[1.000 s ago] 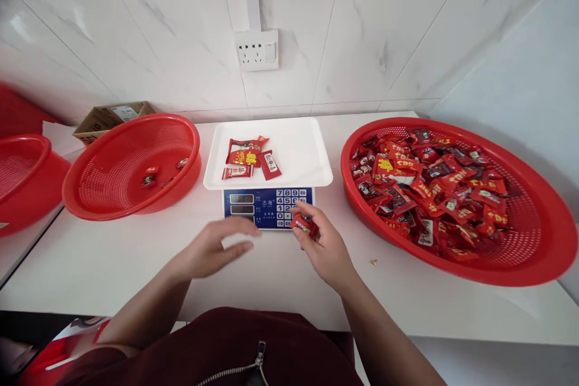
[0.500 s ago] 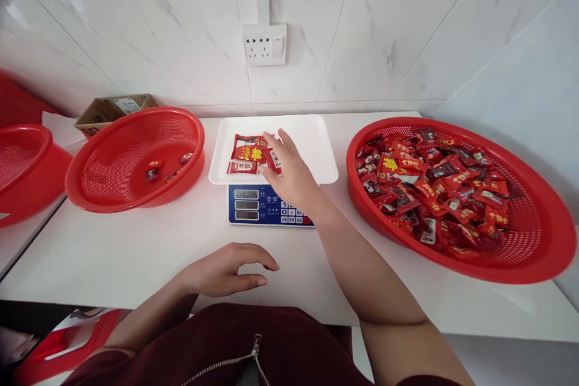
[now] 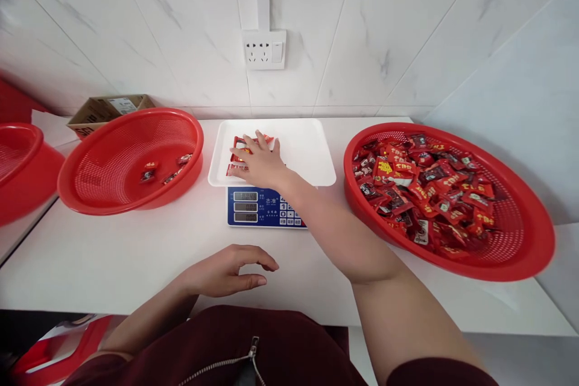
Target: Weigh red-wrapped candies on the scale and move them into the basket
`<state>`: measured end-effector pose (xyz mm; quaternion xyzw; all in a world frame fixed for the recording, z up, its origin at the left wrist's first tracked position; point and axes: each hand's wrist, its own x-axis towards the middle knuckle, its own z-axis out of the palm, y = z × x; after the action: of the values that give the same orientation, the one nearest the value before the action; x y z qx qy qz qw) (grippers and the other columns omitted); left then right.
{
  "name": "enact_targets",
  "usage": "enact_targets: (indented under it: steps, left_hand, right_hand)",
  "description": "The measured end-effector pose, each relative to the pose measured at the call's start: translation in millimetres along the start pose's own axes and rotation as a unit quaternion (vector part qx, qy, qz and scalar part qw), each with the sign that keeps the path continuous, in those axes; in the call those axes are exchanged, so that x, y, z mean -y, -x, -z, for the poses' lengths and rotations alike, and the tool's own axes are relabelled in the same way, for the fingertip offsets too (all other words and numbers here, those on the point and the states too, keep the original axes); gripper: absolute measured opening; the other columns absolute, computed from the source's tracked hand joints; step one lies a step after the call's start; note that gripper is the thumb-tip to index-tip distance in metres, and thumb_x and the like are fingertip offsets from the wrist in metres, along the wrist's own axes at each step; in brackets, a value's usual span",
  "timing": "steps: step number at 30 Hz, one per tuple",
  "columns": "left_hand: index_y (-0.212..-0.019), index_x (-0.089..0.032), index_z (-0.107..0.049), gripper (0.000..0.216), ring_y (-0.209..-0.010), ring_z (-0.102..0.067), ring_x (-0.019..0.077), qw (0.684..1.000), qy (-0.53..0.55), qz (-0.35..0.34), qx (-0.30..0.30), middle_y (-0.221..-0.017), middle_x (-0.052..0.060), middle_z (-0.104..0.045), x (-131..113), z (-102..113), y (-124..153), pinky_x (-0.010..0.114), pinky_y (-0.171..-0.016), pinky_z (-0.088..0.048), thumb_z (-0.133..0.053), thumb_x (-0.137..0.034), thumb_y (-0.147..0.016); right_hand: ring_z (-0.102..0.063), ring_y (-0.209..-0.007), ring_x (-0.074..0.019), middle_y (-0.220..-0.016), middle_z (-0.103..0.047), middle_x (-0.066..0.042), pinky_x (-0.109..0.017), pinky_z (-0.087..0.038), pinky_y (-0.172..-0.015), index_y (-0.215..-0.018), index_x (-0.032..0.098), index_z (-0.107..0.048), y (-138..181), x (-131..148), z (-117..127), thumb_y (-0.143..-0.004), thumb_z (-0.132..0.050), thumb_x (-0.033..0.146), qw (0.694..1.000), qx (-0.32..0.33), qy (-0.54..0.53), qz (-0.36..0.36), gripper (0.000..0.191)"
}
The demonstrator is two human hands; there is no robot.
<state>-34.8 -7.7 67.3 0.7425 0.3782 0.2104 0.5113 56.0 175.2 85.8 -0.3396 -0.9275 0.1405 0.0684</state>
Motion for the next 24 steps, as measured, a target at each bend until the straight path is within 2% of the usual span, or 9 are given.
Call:
enact_targets:
  steps: [3, 7, 11, 14, 16, 18, 22, 24]
  left_hand:
    - [-0.112, -0.022, -0.058, 0.027, -0.099, -0.059, 0.0175, 1.0, 0.007, 0.005, -0.01, -0.111, 0.007, -0.063, 2, 1, 4, 0.027, -0.086, -0.045, -0.052, -0.026, -0.086]
    - [-0.111, -0.021, -0.059, 0.026, -0.096, -0.059, 0.0168, 1.0, 0.014, 0.012, -0.013, -0.109, 0.007, -0.064, 5, 1, 6, 0.027, -0.084, -0.046, -0.052, -0.027, -0.086]
    - [-0.111, -0.019, -0.058, 0.027, -0.096, -0.059, 0.0156, 1.0, 0.003, 0.017, -0.005, -0.109, 0.006, -0.064, 7, 0, 3, 0.025, -0.083, -0.045, -0.052, -0.026, -0.086]
    - [-0.112, -0.019, -0.058, 0.028, -0.098, -0.058, 0.0153, 1.0, -0.007, 0.016, 0.006, -0.111, 0.006, -0.063, 8, -2, 1, 0.024, -0.085, -0.045, -0.052, -0.026, -0.087]
    - [-0.112, -0.019, -0.058, 0.028, -0.098, -0.058, 0.0152, 1.0, -0.009, 0.016, 0.009, -0.111, 0.006, -0.063, 8, -3, 2, 0.024, -0.086, -0.044, -0.052, -0.026, -0.087]
    - [-0.113, -0.019, -0.058, 0.027, -0.099, -0.058, 0.0151, 1.0, -0.01, 0.021, 0.01, -0.111, 0.005, -0.063, 9, -3, 3, 0.024, -0.086, -0.044, -0.052, -0.026, -0.087]
    - [-0.112, -0.02, -0.058, 0.027, -0.099, -0.059, 0.0148, 0.999, -0.008, 0.029, 0.01, -0.111, 0.005, -0.063, 10, -5, 2, 0.024, -0.085, -0.044, -0.052, -0.027, -0.087]
    - [-0.113, -0.019, -0.058, 0.028, -0.098, -0.059, 0.0147, 0.999, -0.008, 0.026, 0.017, -0.111, 0.006, -0.064, 9, -6, -1, 0.023, -0.085, -0.044, -0.052, -0.026, -0.087]
  right_hand:
    - [-0.003, -0.136, -0.0393, -0.15, -0.022, -0.006, -0.066, -0.008, -0.101, -0.135, 0.029, -0.04, -10, -5, -1, -0.088, -0.036, 0.054, 0.999, 0.017, 0.017, 0.027, 0.053]
    - [-0.01, -0.136, -0.0366, -0.146, -0.032, -0.003, -0.062, -0.011, -0.104, -0.13, 0.03, -0.047, -6, -21, 2, -0.09, -0.037, 0.047, 0.999, 0.014, 0.004, 0.048, 0.045]
    - [-0.008, -0.137, -0.0334, -0.147, -0.029, -0.003, -0.063, -0.007, -0.105, -0.133, 0.032, -0.042, 16, -26, 15, -0.089, -0.036, 0.05, 0.999, -0.028, -0.021, 0.031, 0.048]
    - [-0.014, -0.138, -0.028, -0.145, -0.033, -0.004, -0.055, -0.017, -0.107, -0.138, 0.028, -0.035, 52, -28, 32, -0.09, -0.035, 0.048, 0.993, -0.104, -0.048, -0.005, 0.051]
    - [-0.02, -0.136, -0.0272, -0.142, -0.039, -0.005, -0.05, -0.025, -0.106, -0.136, 0.025, -0.038, 87, -34, 44, -0.088, -0.041, 0.047, 0.988, -0.141, -0.037, -0.049, 0.052]
    - [-0.032, -0.131, -0.0284, -0.137, -0.045, -0.004, -0.049, -0.031, -0.103, -0.132, 0.027, -0.043, 125, -47, 54, -0.087, -0.043, 0.046, 0.983, -0.149, -0.014, -0.108, 0.049]
    - [-0.052, -0.113, -0.0296, -0.128, -0.055, -0.007, -0.043, -0.044, -0.089, -0.129, 0.028, -0.048, 198, -85, 67, -0.085, -0.044, 0.046, 0.962, -0.055, 0.038, -0.265, 0.047]
    - [-0.055, -0.108, -0.0314, -0.125, -0.057, -0.01, -0.042, -0.046, -0.081, -0.128, 0.03, -0.049, 225, -103, 68, -0.082, -0.047, 0.047, 0.94, -0.014, 0.068, -0.335, 0.049]
